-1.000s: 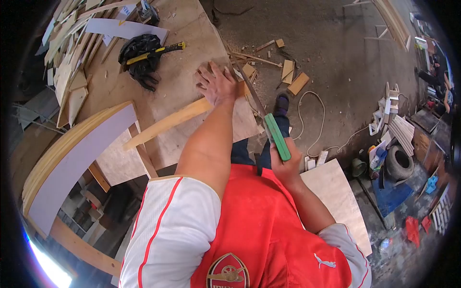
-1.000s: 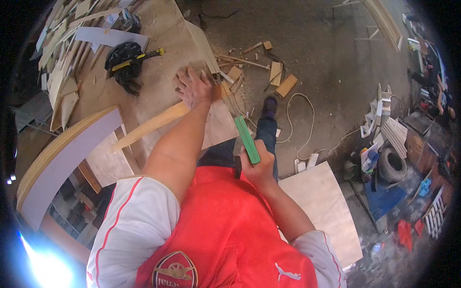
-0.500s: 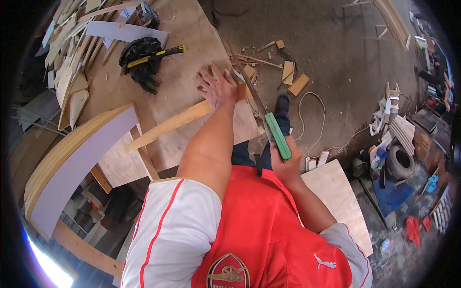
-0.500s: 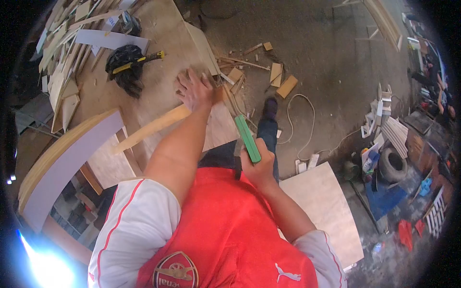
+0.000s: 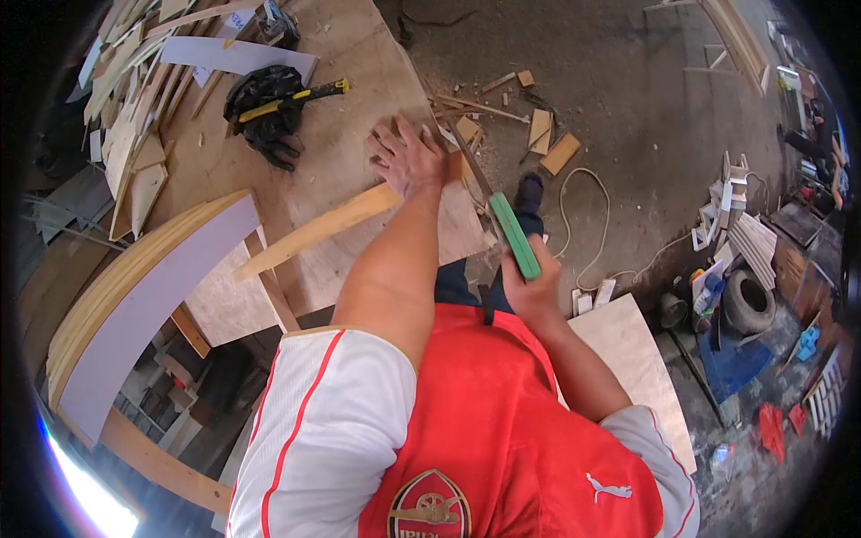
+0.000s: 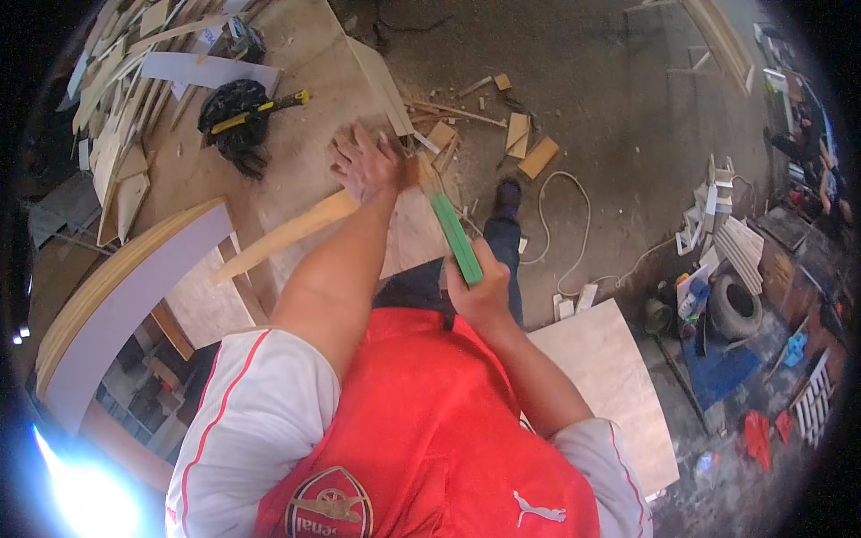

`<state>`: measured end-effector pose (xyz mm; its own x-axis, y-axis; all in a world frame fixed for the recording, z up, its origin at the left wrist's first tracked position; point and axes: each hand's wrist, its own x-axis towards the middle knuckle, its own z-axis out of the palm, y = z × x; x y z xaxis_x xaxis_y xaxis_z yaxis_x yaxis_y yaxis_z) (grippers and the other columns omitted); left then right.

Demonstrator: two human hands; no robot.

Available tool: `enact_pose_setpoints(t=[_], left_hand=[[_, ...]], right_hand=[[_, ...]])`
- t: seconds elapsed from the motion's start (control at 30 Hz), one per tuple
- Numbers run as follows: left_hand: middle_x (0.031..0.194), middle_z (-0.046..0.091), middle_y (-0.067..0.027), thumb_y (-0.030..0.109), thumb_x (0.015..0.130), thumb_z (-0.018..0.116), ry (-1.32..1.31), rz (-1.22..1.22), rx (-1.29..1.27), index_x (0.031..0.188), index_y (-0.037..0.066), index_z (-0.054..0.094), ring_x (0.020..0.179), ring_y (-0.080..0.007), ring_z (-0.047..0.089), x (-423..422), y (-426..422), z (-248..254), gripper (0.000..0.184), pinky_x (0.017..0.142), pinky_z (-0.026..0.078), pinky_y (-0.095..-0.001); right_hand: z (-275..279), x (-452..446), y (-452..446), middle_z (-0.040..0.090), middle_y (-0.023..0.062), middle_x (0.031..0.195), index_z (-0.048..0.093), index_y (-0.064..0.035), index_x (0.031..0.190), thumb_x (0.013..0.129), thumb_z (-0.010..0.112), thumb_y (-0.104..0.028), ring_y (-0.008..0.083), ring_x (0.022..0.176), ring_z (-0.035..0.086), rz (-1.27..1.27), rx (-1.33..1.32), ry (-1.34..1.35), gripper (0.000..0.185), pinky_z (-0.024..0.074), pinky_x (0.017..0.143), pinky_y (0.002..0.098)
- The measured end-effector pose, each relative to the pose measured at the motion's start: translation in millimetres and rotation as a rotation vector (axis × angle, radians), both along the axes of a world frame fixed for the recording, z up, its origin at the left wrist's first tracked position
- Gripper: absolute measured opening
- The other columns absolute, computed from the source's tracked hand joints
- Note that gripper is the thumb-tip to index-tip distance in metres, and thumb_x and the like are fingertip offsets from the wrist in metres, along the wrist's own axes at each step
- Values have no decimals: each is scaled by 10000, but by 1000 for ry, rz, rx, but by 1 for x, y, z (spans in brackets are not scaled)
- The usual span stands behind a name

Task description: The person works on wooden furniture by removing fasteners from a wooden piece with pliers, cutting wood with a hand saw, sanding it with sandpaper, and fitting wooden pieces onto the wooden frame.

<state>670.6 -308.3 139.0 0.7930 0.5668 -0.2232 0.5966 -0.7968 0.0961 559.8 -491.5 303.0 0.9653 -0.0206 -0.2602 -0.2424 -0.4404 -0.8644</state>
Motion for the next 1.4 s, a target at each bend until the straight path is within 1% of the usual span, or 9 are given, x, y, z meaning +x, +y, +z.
enact_pose_setpoints(t=[0.03,0.07,0.37,0.47,0.57,0.7,1.13,1.27,1.4], left_hand=[[1639,250,-179,470,1001,461,-15,6,9,1564,149,359,1529,-408,150,4,-1,-4,656,1158,223,-627],[1639,251,-179,468,1000,462,-17,10,18,1563,149,360,1529,-408,150,3,0,-5,655,1159,222,-629],[1628,265,-187,444,995,488,-14,7,12,1557,142,366,1523,-420,159,3,1,-2,649,1154,228,-643],[1632,260,-191,451,1000,472,-45,-19,20,1561,141,361,1524,-420,161,-1,2,-5,650,1162,218,-646],[1639,249,-195,461,1005,457,-20,-3,-5,1566,143,353,1524,-420,165,2,1,2,654,1160,221,-642],[1649,230,-195,454,1004,455,3,-5,7,1571,148,344,1530,-415,157,0,1,-1,654,1156,225,-638],[1634,252,-181,449,996,480,-6,27,-5,1549,153,379,1532,-405,145,5,2,-3,636,1158,220,-628],[1638,246,-171,453,1008,465,4,24,-1,1553,164,377,1532,-404,145,5,1,3,623,1160,218,-625],[1643,230,-168,449,1011,460,23,30,-8,1556,170,376,1533,-406,138,6,3,-3,618,1161,217,-625]], right_hand=[[-1,0,-2,601,151,685,600,-12,894,906,678,-33,268,634,668,-2,2,-10,82,482,585,362],[-1,0,-2,608,186,699,582,-40,894,882,693,-48,395,681,686,15,-2,-6,113,502,560,408],[0,0,-4,630,199,766,588,-43,902,853,691,-32,440,728,659,45,-17,-68,115,514,588,448],[-25,19,7,579,152,688,583,-20,888,894,673,-13,231,633,652,33,-26,17,91,484,583,355],[-13,9,-3,572,149,682,598,-17,906,896,667,-6,202,633,628,36,-12,-33,70,478,582,351],[-18,19,1,631,218,777,593,-37,920,858,691,-48,451,747,657,30,18,-71,116,520,605,456],[-49,59,29,592,208,699,584,-5,868,868,656,-2,341,666,689,-9,35,87,73,489,595,352],[3,17,-2,572,234,715,544,-3,835,867,663,-41,449,698,641,-21,23,-20,129,470,577,410],[-53,61,33,598,251,746,562,-10,891,863,672,-43,472,741,636,2,42,12,118,482,590,434]])
